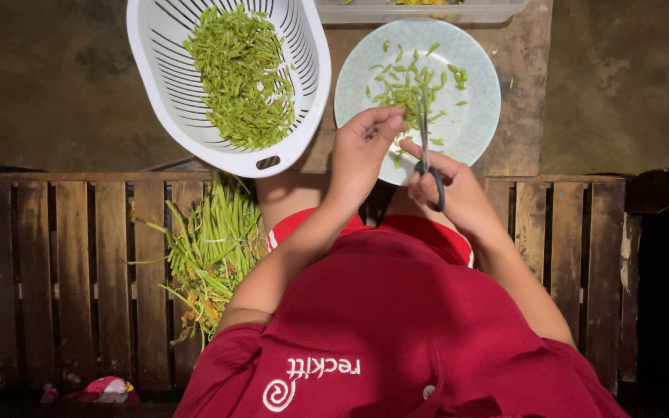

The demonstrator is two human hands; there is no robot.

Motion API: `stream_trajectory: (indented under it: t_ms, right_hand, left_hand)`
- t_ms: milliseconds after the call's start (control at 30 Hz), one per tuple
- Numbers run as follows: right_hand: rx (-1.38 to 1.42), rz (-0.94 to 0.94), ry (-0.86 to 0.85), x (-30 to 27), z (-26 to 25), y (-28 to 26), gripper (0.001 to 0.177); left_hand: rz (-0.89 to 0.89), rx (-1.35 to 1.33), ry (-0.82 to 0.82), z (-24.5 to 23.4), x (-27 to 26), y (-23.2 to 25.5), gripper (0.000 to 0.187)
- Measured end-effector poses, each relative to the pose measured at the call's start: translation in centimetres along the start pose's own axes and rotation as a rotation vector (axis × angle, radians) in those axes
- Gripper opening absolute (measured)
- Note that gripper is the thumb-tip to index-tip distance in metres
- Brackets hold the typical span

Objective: The person uses scissors to cut long green vegetable stems into small pieces over a plate, then transfers the cut pieces into a white colander. The person repeats this process with multiple stems, occasionally picking up new stems from a nearby container.

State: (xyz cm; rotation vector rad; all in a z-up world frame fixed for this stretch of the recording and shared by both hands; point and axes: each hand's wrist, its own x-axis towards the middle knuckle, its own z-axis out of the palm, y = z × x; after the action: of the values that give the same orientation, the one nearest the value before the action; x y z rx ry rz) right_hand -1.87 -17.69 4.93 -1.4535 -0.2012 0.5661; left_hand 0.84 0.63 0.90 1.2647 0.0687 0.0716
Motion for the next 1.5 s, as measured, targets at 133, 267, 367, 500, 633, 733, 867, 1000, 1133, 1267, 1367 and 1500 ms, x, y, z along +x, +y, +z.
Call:
stream_trajectory:
  t_ms: [133,267,367,500,633,733,867,1000,1133,1267,1367,1500]
  right_hand:
    - [-0.148,0.074,0.035,0.0,0.3,-0.2,0.075]
    - [-0.128,0.099,0.054,-0.1,0.6,-0.2,0.068]
    - [-0.068,0.104,0.096,-0.2,0.5,-0.2,0.061]
    - [0.337,0.161,0.035,-0.3,0.1,-0.8,0.053]
    - [0.333,0.291,0.150,-0.6,-0.6,-0.9,0.053]
    - [-0.214,-0.047,0.410,-1.0,-2.3,-0.7,0.040]
    - [-1.023,-0.529,0.817,0.8,-5.7,0.2,0.045]
    - [-0.758,-0.229,0.777,2.1,-7.3,1.4,0.042]
    - [-0.642,-0.125,0.759,2.3,-7.4,2.2,0.042]
    - [-0.537,-0.248,0.677,0.4,-7.4,1.7,0.044]
    - [-0.333,-0.208,0.687,-0.4,-7.8,1.2,0.050]
    - [-0.438,-0.188,0.616,-0.6,-8.5,1.4,0.063]
  left_hand:
    - [0.030,-0.098,-0.019,0.3,0.1,0.3,0.027]
    - [-0.037,0.050,0.002,0.2,-0.2,1.1,0.032]
    - [-0.010,0.108,0.012,0.3,-0.2,1.7,0.031]
    - [0.070,0.361,-0.018,0.2,-0.3,2.5,0.028]
    - [0.351,0.750,-0.126,-0.5,-0.4,3.5,0.032]
    - [0.345,0.832,-0.051,-0.5,-0.8,3.7,0.028]
    - [0.384,0.931,0.101,-0.8,-1.4,3.0,0.041]
    - [0.408,0.957,0.211,-1.3,-1.4,2.0,0.058]
    - [0.187,0.731,0.204,-2.5,-0.8,1.6,0.066]
    - [0.201,0.474,0.179,-2.9,-1.0,1.8,0.067]
    - [0.029,0.058,0.147,-2.2,-0.6,1.2,0.061]
    - [-0.112,-0.057,0.107,-2.0,-1.2,-0.6,0.040]
